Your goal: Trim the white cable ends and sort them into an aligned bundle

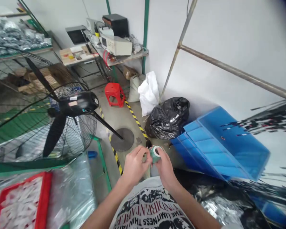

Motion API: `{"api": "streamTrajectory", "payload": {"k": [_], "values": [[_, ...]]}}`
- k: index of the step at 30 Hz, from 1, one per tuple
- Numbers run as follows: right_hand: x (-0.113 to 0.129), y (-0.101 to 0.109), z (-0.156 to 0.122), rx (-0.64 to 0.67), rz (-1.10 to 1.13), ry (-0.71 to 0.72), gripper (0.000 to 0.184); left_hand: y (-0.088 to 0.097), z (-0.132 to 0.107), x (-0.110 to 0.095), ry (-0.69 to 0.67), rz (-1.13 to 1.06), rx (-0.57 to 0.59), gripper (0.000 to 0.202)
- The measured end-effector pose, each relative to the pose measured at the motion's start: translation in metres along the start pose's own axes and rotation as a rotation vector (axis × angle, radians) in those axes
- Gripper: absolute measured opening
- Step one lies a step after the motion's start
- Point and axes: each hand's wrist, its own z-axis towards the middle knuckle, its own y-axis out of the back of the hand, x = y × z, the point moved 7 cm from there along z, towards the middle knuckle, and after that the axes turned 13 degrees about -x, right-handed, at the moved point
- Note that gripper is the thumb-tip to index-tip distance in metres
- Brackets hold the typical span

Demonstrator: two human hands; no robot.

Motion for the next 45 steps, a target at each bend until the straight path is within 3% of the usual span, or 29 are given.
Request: {"api": "streamTrajectory", "payload": {"k": [4, 8, 12, 19, 23, 28, 32, 35, 38, 42, 45], "values": [[0.008, -0.032, 0.061, 0.116, 0.136, -0.237, 0.024, -0.02, 0.064, 0.037, 0.151, -0.103, 0.062, 0.012], [0.03, -0.061, 0.126, 0.114, 0.21, -0.358, 0.026, -0.045, 0.128, 0.062, 0.281, -0.269, 0.084, 0.012], [0.071, -0.094, 0.186, 0.136, 0.145, -0.211, 0.025, -0.066, 0.187, 0.077, 0.415, -0.393, -0.002, 0.019], [0.136, -0.149, 0.27, 0.187, -0.154, 0.122, 0.027, -0.078, 0.286, 0.105, 0.449, -0.333, -0.231, 0.014], [0.145, -0.185, 0.317, 0.244, -0.126, 0.074, 0.027, -0.086, 0.334, 0.137, 0.529, -0.362, -0.233, 0.015], [0.146, -0.248, 0.378, 0.317, -0.081, -0.046, 0.027, -0.09, 0.393, 0.199, 0.613, -0.447, -0.207, 0.016], [0.147, -0.315, 0.423, 0.366, -0.095, -0.125, 0.028, -0.081, 0.445, 0.256, 0.638, -0.532, -0.174, 0.021], [0.153, -0.37, 0.447, 0.393, -0.102, -0.179, 0.029, -0.063, 0.484, 0.291, 0.653, -0.569, -0.156, 0.025], [0.16, -0.424, 0.464, 0.44, -0.048, -0.24, 0.026, -0.031, 0.519, 0.311, 0.544, -0.487, -0.226, 0.023], [0.157, -0.486, 0.477, 0.514, 0.035, -0.491, 0.023, 0.011, 0.549, 0.326, 0.332, -0.217, -0.358, 0.016], [0.151, -0.527, 0.489, 0.561, 0.033, -0.613, 0.022, 0.031, 0.567, 0.341, 0.203, -0.028, -0.433, 0.016]]}}
